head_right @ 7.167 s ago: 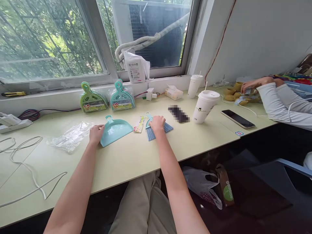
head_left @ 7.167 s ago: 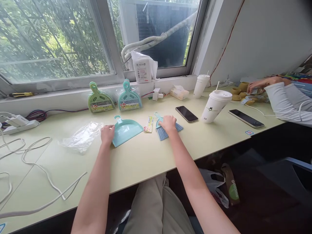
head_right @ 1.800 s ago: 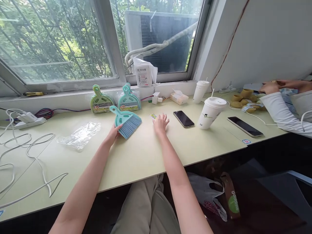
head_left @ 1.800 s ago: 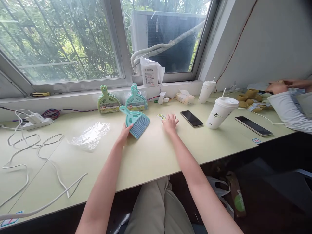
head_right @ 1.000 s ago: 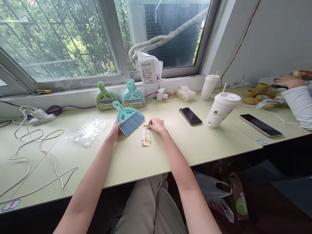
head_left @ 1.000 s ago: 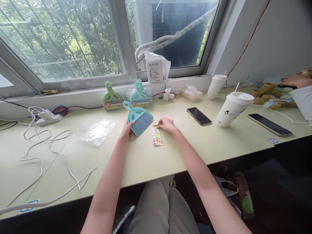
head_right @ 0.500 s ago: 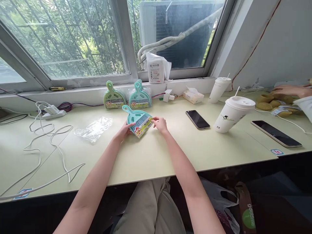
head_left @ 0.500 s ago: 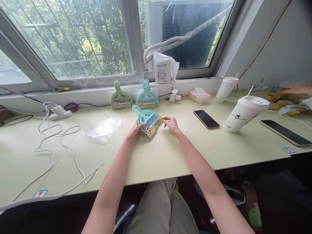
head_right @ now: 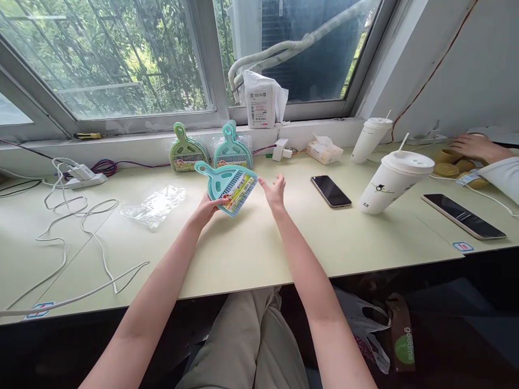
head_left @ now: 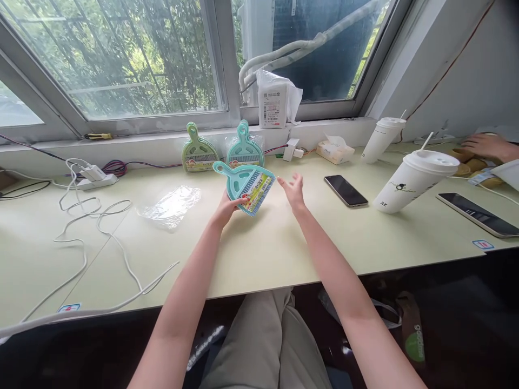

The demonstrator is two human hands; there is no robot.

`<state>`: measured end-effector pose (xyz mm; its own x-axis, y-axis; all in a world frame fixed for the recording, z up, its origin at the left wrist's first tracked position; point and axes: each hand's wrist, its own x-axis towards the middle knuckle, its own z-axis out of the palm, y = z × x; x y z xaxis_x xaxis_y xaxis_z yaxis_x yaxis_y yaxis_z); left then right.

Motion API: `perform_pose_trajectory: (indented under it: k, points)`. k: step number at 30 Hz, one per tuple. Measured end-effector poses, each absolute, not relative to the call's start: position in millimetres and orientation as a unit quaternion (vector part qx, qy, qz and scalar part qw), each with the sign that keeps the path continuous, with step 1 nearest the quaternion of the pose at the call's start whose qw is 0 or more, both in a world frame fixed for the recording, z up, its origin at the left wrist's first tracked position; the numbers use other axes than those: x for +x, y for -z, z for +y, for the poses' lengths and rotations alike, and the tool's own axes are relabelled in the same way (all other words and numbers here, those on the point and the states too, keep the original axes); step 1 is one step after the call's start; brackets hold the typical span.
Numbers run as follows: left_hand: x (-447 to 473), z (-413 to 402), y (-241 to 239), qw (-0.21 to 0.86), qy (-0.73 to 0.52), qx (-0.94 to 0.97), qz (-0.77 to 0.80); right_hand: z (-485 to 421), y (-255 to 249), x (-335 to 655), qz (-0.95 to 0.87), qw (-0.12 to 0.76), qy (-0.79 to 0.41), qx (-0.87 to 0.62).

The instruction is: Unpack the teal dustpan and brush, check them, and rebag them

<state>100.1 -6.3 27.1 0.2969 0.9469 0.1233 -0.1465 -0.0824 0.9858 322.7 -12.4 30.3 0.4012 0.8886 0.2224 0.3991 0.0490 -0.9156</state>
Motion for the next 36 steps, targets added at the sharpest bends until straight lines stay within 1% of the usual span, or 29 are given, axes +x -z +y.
perform_pose_trajectory:
  k: [2,4,6,9,11,13,15,16,17,20,22,24,26,29,32,34,36]
  points:
    - [102,-8,-30,0.575,-0.491,0.557,0.343,-16,-30,312,-0.498,0.527,-0.401,-0.560]
    - [104,-10,-32,0.577,-0.494,0.559,0.332,-20,-27,297,-0.497,0.515,-0.529,-0.456]
    - [106,-13,-33,0.574,-0.485,0.572,0.328,-22,-25,284,-0.463,0.532,-0.585,-0.401]
    - [105,-13,-34,0.534,-0.461,0.621,0.341,-21,-23,280,-0.390,0.571,-0.605,-0.395]
    - [96,-9,-34,0.441,-0.453,0.653,0.417,-19,-22,285,-0.365,0.582,-0.605,-0.402]
    - [80,-2,-31,0.271,-0.442,0.647,0.559,-16,-20,293,-0.356,0.589,-0.598,-0.412]
    - [59,6,-25,0.099,-0.391,0.602,0.689,-15,-18,300,-0.350,0.592,-0.589,-0.424]
    - [49,9,-21,0.053,-0.352,0.584,0.729,-14,-17,302,-0.347,0.593,-0.587,-0.428]
    - [41,12,-18,0.042,-0.313,0.578,0.752,-14,-16,304,-0.344,0.595,-0.585,-0.431]
    - [31,14,-15,0.078,-0.239,0.626,0.738,-13,-15,308,-0.339,0.598,-0.582,-0.434]
    - [37,11,-19,0.084,-0.229,0.680,0.691,-12,-14,310,-0.337,0.601,-0.582,-0.431]
    - [47,6,-26,0.059,-0.227,0.707,0.667,-11,-14,313,-0.333,0.604,-0.582,-0.431]
    - [56,0,-32,0.026,-0.217,0.703,0.677,-10,-14,315,-0.329,0.606,-0.580,-0.434]
    - [68,-5,-35,0.004,-0.201,0.690,0.695,-8,-15,319,-0.323,0.603,-0.578,-0.446]
    - [81,-8,-28,-0.021,-0.236,0.724,0.648,-8,-17,322,-0.316,0.595,-0.580,-0.459]
    - [87,-9,-22,-0.015,-0.243,0.772,0.587,-8,-19,324,-0.312,0.588,-0.581,-0.468]
    - [89,-8,-17,0.027,-0.196,0.828,0.525,-8,-20,325,-0.310,0.583,-0.580,-0.478]
